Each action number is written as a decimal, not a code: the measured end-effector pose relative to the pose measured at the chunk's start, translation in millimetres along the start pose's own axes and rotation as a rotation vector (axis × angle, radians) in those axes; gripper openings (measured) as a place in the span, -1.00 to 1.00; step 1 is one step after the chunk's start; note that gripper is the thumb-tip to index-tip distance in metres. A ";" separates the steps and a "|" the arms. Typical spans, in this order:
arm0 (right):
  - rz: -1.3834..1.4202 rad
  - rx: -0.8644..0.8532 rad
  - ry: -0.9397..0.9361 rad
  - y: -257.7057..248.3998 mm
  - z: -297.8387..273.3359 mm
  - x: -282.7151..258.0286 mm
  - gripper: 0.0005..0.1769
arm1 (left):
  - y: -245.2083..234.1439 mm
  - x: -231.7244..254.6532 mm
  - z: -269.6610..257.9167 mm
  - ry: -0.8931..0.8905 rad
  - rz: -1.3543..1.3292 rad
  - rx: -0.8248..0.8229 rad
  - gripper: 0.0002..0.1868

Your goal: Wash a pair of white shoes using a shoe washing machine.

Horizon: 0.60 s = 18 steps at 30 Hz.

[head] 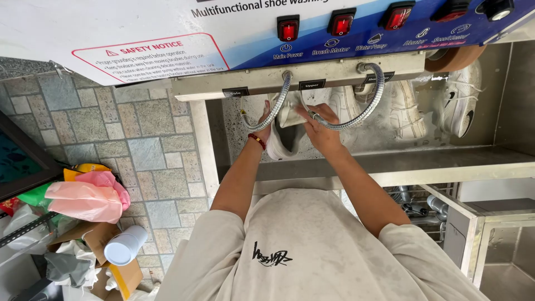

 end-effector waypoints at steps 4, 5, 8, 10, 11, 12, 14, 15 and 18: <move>-0.188 0.062 -0.043 9.8 -11.1 -2.4 -0.58 | 20.6 27.1 -17.6 0.046 -0.044 0.009 0.03; -0.186 0.101 0.100 15.1 -17.6 4.4 -0.63 | 27.5 27.8 -19.2 -0.002 -0.217 -0.044 0.02; 0.123 0.235 0.528 35.7 -29.9 34.1 -0.69 | 34.3 10.6 -7.5 0.018 -0.227 0.051 -0.02; 0.436 0.326 0.807 37.8 -29.2 40.0 -0.69 | 36.5 -6.8 3.9 0.089 -0.067 0.195 -0.04; 0.925 0.450 0.998 34.3 -24.4 35.0 -0.64 | 38.2 -13.2 10.3 0.139 -0.123 0.194 -0.05; 1.431 0.562 1.156 32.3 -17.7 28.8 -0.59 | 38.5 -18.5 16.8 0.190 -0.180 0.195 -0.04; 1.652 0.620 1.156 38.0 -13.6 37.9 -0.59 | 38.1 -32.1 31.7 0.254 -0.247 0.212 -0.10; 1.874 0.671 1.148 41.3 -12.4 43.0 -0.59 | 38.0 -40.5 39.0 0.318 -0.318 0.235 -0.15; 1.820 0.670 1.203 57.8 -8.0 65.0 -0.65 | 58.9 -16.4 14.7 0.292 -0.313 0.207 -0.27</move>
Point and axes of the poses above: each hand's wrist, its own z-axis towards the middle knuckle, its own y-axis out of the palm, x = y × z, the point moved 1 cm from there along z, towards the middle knuckle, and after that the axes turned 7 degrees about z, right-handed, at the moved point
